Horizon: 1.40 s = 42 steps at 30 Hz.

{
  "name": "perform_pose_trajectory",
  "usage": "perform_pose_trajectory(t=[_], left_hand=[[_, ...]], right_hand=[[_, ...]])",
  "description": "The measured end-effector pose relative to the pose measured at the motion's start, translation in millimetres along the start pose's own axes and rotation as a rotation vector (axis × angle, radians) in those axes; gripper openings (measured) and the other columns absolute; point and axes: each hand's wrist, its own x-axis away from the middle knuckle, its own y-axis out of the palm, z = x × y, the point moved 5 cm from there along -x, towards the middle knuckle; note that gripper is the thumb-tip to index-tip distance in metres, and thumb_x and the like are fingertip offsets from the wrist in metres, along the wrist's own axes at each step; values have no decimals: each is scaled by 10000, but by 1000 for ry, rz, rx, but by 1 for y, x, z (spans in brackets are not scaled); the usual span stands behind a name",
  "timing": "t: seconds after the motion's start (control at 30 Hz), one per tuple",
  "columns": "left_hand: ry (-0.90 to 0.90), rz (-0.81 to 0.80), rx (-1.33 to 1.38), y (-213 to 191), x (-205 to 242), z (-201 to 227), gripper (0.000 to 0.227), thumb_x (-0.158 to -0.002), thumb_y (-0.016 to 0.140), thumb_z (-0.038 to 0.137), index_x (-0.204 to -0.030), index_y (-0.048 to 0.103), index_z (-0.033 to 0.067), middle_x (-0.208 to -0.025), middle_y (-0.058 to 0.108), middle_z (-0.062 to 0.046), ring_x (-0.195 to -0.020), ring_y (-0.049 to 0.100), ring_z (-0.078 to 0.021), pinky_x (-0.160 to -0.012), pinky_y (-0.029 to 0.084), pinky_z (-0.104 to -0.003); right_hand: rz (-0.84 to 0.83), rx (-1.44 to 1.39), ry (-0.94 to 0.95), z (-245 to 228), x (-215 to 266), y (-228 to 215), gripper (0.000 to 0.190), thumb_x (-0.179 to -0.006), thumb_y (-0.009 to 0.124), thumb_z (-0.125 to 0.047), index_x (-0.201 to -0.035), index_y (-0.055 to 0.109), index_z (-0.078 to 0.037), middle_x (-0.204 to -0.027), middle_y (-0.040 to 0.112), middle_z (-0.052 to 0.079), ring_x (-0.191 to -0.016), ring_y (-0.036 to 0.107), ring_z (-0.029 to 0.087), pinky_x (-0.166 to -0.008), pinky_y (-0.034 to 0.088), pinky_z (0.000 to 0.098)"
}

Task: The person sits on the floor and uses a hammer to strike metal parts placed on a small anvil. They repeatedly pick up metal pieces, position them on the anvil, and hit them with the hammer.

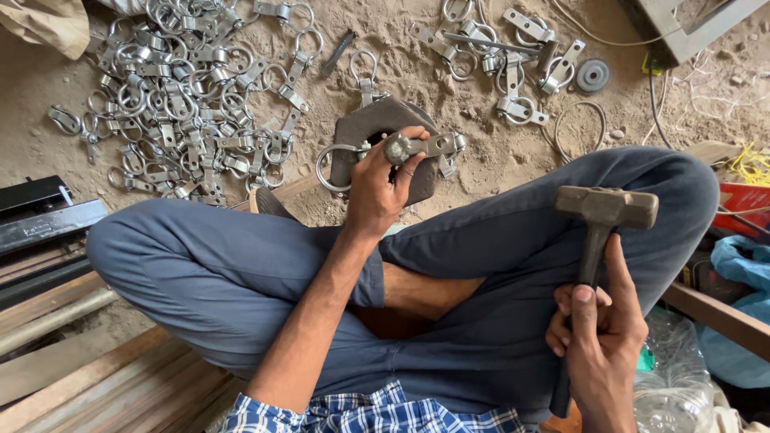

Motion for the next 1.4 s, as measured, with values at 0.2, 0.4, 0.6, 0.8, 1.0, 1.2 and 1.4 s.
perform_pose_trajectory(t=[0.2,0.4,0.6,0.8,1.0,1.2,1.4], left_hand=[[13,11,-61,-4,0,6,262,-1075,649,216,-1299,648,81,-1202,752,-72,-1129,749,-240,-926,611,-372],[-53,-6,-29,-5,-2,8,241,-1069,663,212,-1275,660,87,-1193,756,-60,-1109,763,-210,-905,608,-345],[-130,15,30,-15,1,13,203,-1063,675,209,-1220,674,81,-1177,749,-32,-1082,755,-199,-932,579,-307],[-12,-27,-161,-17,7,19,179,-1073,666,231,-1204,649,109,-1256,751,7,-1133,716,-164,-1111,378,-351],[-3,-43,-173,-13,9,15,179,-1086,656,228,-1225,624,120,-1265,749,12,-1150,725,-134,-1140,367,-385],[-8,-53,-178,-12,10,17,184,-1090,652,235,-1230,620,120,-1261,749,12,-1154,728,-136,-1123,371,-374],[71,-60,-239,-6,6,20,191,-1078,669,201,-1248,627,123,-1263,739,-1,-1163,717,-168,-1082,438,-373]], right_hand=[[-8,-5,13,0,0,0,667,-1059,499,-147,-1690,282,-134,-733,521,48,-490,395,61,-417,367,250],[-26,-44,24,3,1,0,685,-1066,495,-142,-1707,255,-133,-745,498,41,-507,397,58,-429,372,242],[-10,-28,45,7,0,-3,682,-1070,485,-154,-1708,250,-113,-754,514,56,-500,409,68,-428,379,250],[-16,27,54,7,-1,-5,680,-1081,465,-133,-1719,231,-101,-736,523,82,-468,425,81,-415,377,258],[16,72,104,9,-2,-8,681,-1073,459,-96,-1716,236,-106,-734,546,108,-458,447,101,-405,384,273],[-10,-24,69,14,-1,-10,711,-1105,488,-99,-1766,225,-102,-761,546,98,-484,464,90,-430,402,252],[-20,51,63,13,-2,-9,690,-1073,469,-113,-1718,222,-110,-738,544,95,-459,445,93,-414,391,262]])
